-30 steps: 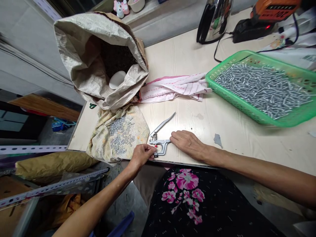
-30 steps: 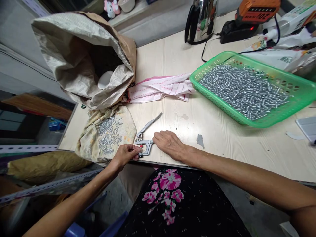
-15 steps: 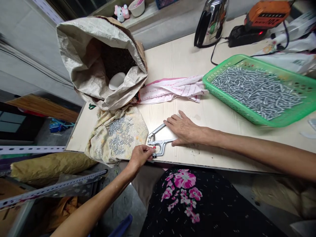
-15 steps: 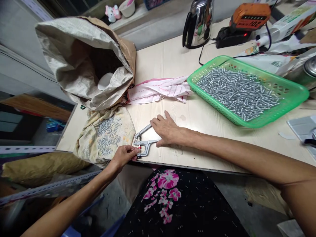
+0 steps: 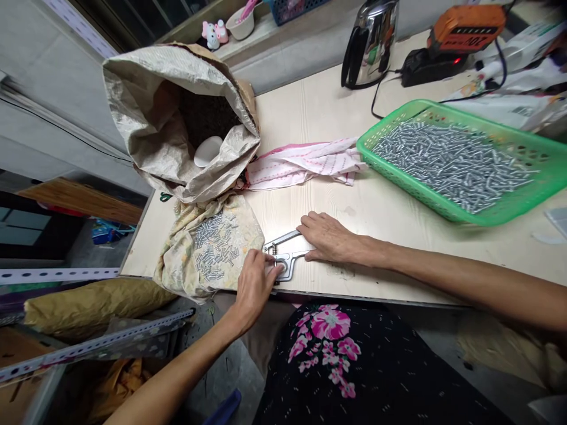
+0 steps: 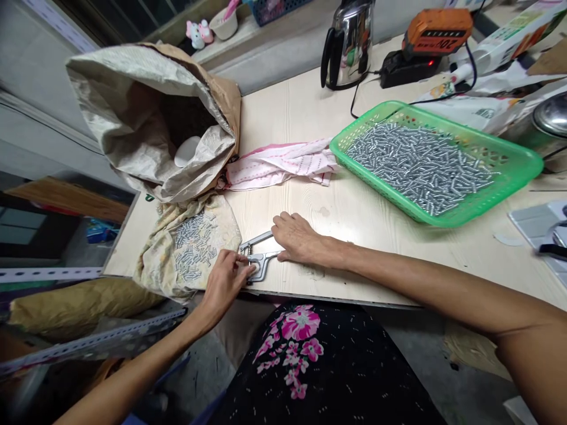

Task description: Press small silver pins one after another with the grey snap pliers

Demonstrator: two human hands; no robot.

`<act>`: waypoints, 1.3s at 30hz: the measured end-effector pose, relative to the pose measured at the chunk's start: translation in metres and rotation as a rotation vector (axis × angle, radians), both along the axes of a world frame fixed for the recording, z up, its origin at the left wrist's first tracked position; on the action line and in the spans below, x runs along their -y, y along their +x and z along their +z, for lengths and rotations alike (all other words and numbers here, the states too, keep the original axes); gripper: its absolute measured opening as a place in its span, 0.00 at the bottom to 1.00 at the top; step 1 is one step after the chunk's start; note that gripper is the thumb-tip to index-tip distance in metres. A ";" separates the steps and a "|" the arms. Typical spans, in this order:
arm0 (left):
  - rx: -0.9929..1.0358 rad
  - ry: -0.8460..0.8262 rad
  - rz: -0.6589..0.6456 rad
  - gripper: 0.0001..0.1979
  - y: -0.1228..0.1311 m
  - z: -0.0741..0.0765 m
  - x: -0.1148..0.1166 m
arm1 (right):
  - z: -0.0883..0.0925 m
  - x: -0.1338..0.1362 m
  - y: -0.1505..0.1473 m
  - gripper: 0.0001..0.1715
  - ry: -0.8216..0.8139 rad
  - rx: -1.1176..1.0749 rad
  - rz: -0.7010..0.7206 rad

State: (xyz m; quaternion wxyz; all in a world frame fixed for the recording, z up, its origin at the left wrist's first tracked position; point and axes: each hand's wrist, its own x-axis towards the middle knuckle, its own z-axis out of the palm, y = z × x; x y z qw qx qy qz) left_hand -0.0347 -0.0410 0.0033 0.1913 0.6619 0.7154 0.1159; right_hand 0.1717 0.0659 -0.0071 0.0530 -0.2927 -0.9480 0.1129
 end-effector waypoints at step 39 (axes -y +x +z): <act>-0.092 0.277 -0.399 0.25 0.075 -0.042 0.029 | -0.025 -0.049 0.024 0.07 -0.022 -0.120 0.075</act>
